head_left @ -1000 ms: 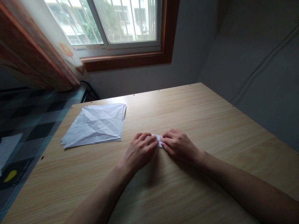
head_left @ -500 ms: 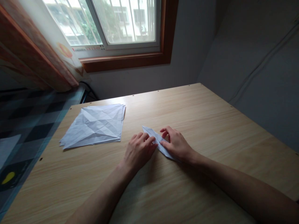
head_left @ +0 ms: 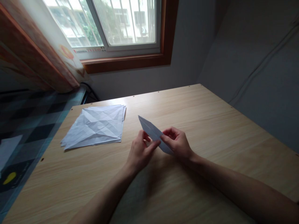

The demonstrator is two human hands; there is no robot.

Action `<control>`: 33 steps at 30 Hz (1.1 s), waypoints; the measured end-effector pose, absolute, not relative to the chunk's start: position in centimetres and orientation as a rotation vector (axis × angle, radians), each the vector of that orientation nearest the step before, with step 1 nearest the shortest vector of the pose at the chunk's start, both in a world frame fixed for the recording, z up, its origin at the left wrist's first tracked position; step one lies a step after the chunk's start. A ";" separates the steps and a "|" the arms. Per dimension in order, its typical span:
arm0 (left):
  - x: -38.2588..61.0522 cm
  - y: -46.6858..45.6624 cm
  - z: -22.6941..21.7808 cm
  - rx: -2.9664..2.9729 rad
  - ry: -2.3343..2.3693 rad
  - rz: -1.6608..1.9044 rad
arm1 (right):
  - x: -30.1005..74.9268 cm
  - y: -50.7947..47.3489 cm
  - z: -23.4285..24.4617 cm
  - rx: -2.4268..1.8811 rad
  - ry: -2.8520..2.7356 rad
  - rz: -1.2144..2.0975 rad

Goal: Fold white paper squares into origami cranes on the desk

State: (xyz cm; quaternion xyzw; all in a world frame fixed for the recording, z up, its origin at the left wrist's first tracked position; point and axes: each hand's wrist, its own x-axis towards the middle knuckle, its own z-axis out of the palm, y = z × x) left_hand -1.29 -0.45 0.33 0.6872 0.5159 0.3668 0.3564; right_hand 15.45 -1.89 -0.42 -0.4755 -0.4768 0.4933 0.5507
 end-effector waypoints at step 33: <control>-1.1 -0.1 -0.8 1.090 0.922 1.077 | 15.1 -1.9 -0.2 -0.987 -1.071 1.305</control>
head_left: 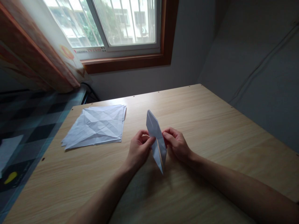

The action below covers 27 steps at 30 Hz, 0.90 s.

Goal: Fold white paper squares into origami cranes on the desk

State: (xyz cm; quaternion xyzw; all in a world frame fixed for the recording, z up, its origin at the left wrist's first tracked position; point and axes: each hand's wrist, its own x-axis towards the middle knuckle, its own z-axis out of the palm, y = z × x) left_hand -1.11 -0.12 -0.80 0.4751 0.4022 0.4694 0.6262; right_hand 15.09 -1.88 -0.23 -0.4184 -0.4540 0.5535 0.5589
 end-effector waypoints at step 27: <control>-1.1 -0.9 0.4 1.275 1.014 1.060 | 14.8 -2.3 -0.9 -1.004 -1.197 1.237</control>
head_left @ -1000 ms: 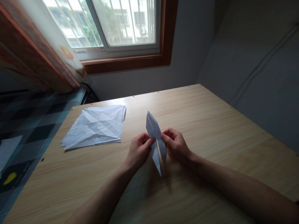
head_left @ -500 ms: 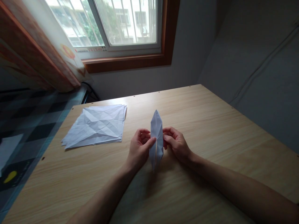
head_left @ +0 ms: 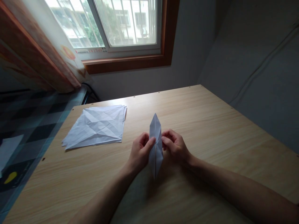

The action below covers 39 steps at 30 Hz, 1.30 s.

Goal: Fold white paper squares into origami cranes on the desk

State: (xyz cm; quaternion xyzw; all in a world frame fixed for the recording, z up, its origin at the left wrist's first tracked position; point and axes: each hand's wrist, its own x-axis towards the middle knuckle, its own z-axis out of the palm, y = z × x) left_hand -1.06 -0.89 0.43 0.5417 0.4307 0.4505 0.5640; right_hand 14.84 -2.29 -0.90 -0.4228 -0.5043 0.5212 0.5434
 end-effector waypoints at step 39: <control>-1.3 -0.6 -0.2 1.268 0.850 1.089 | 14.4 -3.8 -0.9 -0.969 -1.705 0.346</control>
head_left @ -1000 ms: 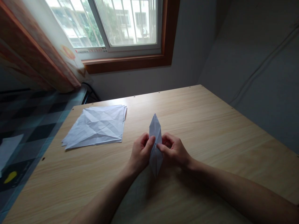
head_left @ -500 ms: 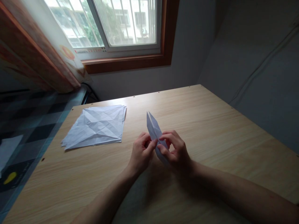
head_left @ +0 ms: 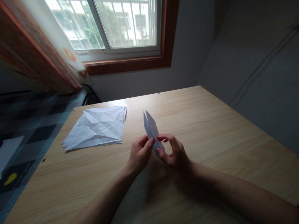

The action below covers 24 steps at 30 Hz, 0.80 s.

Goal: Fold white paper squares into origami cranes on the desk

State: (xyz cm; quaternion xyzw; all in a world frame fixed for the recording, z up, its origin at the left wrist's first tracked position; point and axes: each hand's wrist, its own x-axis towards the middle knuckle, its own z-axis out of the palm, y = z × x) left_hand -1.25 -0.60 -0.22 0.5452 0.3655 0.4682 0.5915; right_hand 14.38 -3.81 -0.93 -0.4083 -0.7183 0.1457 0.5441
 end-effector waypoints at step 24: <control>-1.5 0.0 -1.0 0.957 0.912 1.259 | 14.6 -3.3 -0.3 -1.195 -1.636 1.119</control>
